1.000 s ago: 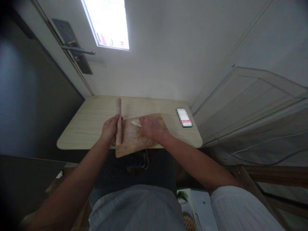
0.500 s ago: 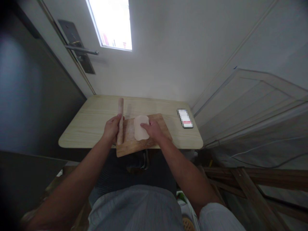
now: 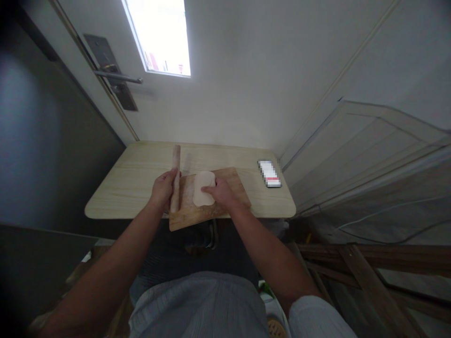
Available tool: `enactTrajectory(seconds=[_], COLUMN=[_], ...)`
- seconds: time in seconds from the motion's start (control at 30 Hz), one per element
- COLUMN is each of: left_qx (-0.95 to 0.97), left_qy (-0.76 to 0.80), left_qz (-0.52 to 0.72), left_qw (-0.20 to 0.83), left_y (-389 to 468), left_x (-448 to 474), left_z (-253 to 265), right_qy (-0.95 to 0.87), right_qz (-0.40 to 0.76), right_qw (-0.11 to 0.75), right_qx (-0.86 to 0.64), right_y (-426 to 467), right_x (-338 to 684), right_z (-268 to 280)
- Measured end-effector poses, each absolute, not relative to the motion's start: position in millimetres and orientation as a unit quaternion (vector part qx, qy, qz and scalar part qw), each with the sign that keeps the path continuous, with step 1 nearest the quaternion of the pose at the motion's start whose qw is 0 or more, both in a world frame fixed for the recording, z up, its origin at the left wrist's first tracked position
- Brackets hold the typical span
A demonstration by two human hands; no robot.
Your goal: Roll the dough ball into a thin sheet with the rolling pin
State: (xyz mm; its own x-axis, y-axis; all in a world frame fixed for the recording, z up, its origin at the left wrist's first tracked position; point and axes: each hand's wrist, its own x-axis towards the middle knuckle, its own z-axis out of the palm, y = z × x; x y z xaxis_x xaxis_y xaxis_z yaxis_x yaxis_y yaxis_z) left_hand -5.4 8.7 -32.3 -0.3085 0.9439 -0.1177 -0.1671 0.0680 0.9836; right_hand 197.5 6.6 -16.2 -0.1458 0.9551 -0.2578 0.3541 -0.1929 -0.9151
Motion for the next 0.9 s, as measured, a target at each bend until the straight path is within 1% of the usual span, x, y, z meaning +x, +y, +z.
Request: enactTrajectory(seconds=[0.13, 0.27, 0.43, 0.6, 0.8, 0.9], left_qx=[0.35, 0.372, 0.413, 0.437, 0.51, 0.53], left_qy=[0.546, 0.55, 0.546, 0.54, 0.572, 0.566], left_qz=[0.585, 0.58, 0.569, 0.563, 0.514, 0.498], left_qw=[0.486, 0.472, 0.456, 0.448, 0.385, 0.388], left_y=[8.2, 10.9, 17.3, 20.0, 18.2, 17.7], left_x=[-2.4, -0.5, 1.3, 3.3, 5.0, 7.5], left_z=[-24.5, -19.3, -11.7, 0.6, 1.7, 1.5], right_qy=[-0.585, -0.582, -0.537, -0.485, -0.48, -0.497], right_qz=[0.488, 0.465, 0.527, 0.582, 0.555, 0.54], right_qw=[0.288, 0.299, 0.309, 0.289, 0.276, 0.268], right_qx=[-0.58, -0.596, -0.582, -0.586, -0.62, -0.624], right_y=[6.3, 12.6, 11.1, -2.4, -1.6, -0.1], right_x=[192.7, 197.8, 198.6, 190.3, 203.3, 213.4], right_z=[-9.7, -5.9, -6.0, -9.1, -13.2, -12.3])
